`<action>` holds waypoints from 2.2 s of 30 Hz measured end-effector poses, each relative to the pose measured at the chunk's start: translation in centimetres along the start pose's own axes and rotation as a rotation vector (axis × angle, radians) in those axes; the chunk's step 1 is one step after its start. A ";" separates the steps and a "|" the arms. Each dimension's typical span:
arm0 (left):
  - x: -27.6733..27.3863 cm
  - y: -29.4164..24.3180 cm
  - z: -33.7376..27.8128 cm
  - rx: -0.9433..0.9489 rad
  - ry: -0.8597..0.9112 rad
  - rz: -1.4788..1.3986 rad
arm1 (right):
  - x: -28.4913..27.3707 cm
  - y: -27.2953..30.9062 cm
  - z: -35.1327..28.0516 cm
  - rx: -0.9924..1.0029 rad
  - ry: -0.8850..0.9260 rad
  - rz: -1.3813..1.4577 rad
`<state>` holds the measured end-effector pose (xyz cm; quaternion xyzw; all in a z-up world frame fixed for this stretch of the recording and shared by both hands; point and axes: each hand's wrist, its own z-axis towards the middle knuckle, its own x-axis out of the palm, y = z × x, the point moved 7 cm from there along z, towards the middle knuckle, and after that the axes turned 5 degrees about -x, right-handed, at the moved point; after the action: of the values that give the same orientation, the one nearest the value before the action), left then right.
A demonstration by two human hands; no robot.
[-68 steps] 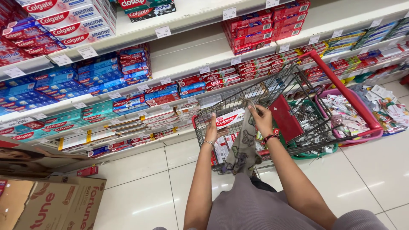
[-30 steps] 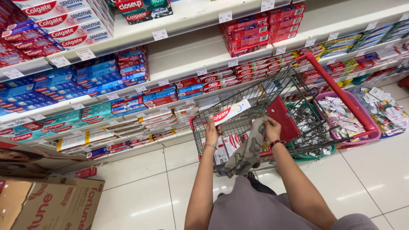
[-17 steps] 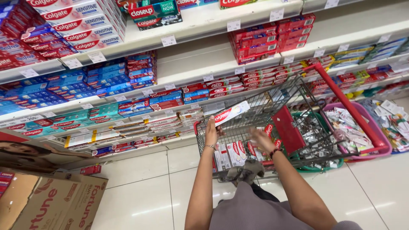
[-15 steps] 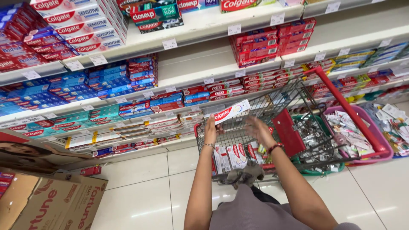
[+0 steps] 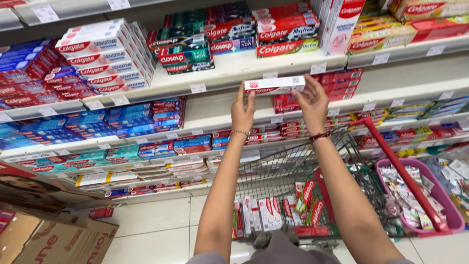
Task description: Picking up and inspecting different brands of toothpaste from a shelf in a store and placing some in a cart.
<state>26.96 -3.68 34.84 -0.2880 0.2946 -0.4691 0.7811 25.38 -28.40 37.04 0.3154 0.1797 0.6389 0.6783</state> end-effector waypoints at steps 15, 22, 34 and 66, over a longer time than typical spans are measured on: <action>4.9 -1.1 9.5 0.021 -0.191 0.392 | -2.3 -0.3 10.3 -0.238 -0.013 -0.963; 4.3 -3.4 9.8 -0.177 -0.139 0.367 | -2.0 -0.7 12.1 -0.136 0.007 -1.017; 4.9 -1.3 2.7 0.172 -0.029 0.506 | -1.2 -0.8 3.6 -0.276 0.100 -0.839; 1.6 29.8 -48.9 -1.121 0.943 0.857 | -10.8 -17.7 -57.7 1.312 1.426 -0.848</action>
<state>8.60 -1.86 -19.37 -0.2702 0.8620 0.0119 0.4288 0.12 -27.25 -18.75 0.0833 0.9419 0.1649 0.2804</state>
